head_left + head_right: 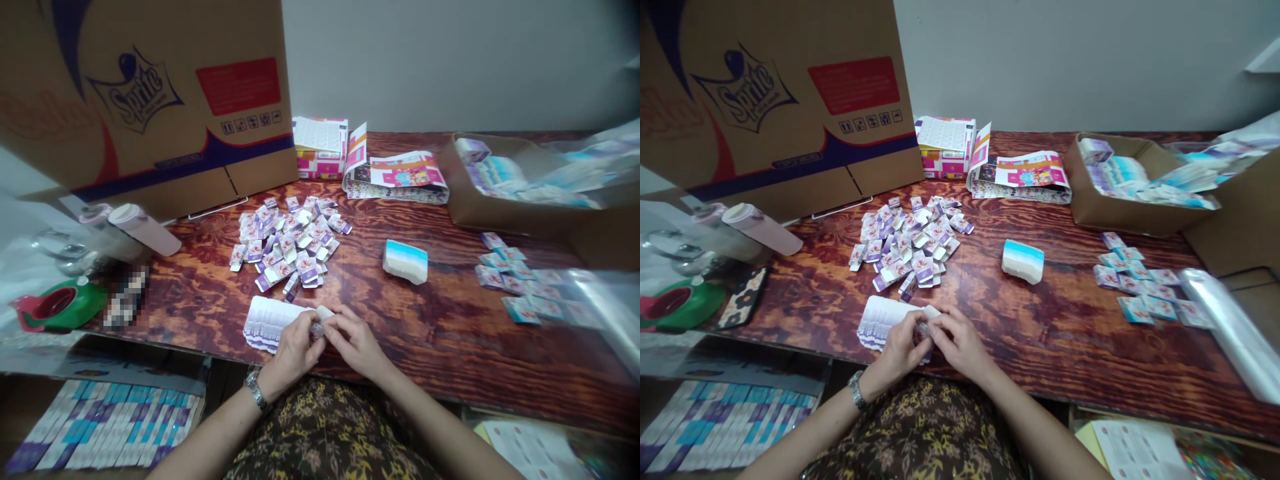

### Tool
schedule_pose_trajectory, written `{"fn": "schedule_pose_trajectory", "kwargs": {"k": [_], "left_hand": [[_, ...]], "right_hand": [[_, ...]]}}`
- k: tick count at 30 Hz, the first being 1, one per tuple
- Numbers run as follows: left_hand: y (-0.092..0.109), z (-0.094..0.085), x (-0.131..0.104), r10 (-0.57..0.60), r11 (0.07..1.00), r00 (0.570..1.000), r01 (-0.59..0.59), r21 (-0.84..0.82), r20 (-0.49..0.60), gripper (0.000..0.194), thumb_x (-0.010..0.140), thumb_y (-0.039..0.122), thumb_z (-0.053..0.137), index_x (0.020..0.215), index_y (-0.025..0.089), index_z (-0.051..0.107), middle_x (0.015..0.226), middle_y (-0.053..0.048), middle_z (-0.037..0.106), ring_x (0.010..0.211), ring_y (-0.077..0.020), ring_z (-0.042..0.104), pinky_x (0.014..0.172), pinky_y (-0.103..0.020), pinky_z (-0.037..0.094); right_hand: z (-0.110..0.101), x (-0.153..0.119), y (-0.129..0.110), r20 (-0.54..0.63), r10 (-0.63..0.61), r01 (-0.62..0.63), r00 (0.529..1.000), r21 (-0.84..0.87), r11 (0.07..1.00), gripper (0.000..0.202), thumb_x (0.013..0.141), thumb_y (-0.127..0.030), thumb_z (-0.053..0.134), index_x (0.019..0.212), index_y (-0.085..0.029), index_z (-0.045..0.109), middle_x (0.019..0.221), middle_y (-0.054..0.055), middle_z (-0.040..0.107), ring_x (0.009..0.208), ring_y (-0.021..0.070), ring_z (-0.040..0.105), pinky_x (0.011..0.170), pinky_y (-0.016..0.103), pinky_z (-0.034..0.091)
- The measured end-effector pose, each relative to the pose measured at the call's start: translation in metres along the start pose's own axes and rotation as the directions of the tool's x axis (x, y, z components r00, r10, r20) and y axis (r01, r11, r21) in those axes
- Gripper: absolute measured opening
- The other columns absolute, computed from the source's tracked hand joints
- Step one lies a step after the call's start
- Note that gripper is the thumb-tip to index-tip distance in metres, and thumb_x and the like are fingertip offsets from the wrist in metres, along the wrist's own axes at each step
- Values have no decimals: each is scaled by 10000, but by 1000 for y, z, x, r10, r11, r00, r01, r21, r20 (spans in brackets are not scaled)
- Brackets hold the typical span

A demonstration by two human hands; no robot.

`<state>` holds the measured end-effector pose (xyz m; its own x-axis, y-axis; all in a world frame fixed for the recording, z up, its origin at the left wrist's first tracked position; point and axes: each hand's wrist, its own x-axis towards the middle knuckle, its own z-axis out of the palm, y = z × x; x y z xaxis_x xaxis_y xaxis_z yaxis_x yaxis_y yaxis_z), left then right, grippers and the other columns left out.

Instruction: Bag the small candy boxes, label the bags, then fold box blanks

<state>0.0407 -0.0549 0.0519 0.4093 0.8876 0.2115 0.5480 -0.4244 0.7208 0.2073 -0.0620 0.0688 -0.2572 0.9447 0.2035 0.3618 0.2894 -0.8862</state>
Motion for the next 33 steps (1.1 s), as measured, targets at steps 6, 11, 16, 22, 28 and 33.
{"fn": "schedule_pose_trajectory", "kwargs": {"k": [6,11,16,22,28,33], "left_hand": [[1,-3,-4,28,992,999,-32,126,34,451,848,203,461,1268,163,302,1139,-138,532,1037,-221,559,853,-378,478],[4,0,-2,19,987,1000,-21,159,15,685,859,194,432,1413,115,38,1285,-204,442,1214,-246,443,965,-413,419],[1,7,-3,32,991,999,-33,132,14,720,851,141,390,1422,119,-47,1284,-211,446,1192,-247,462,951,-430,429],[-15,-10,38,53,980,998,-45,193,-40,727,852,228,452,1422,99,19,1331,-230,402,1222,-290,431,945,-451,430],[3,-62,97,162,963,920,-69,260,-357,853,801,395,585,1413,95,71,1448,-217,218,1349,-297,211,1080,-460,258],[1,-35,43,46,998,985,-39,49,-166,653,858,310,515,1394,145,182,1357,-170,401,1230,-232,432,992,-382,408]], "right_hand": [[1,13,1,-25,225,-204,974,332,921,194,886,-309,471,998,-195,581,948,39,637,882,164,599,787,295,494],[6,15,-5,-39,271,-249,962,281,927,126,818,-265,565,895,-178,613,846,32,651,775,164,612,720,294,513],[15,1,-17,-157,29,-40,987,-69,997,223,867,-189,463,1001,-212,639,976,76,626,940,196,590,835,345,494],[9,5,0,-56,1,-2,998,-13,1000,469,917,-226,406,1379,-242,327,1286,98,517,1144,203,519,933,388,460],[8,21,42,117,-40,76,992,-322,944,761,740,-424,668,1380,-185,332,1317,150,472,1202,290,439,979,466,383],[22,11,52,208,-24,125,978,-489,863,784,718,-404,693,1377,-178,332,1244,153,526,1177,307,440,1003,517,318]]}}
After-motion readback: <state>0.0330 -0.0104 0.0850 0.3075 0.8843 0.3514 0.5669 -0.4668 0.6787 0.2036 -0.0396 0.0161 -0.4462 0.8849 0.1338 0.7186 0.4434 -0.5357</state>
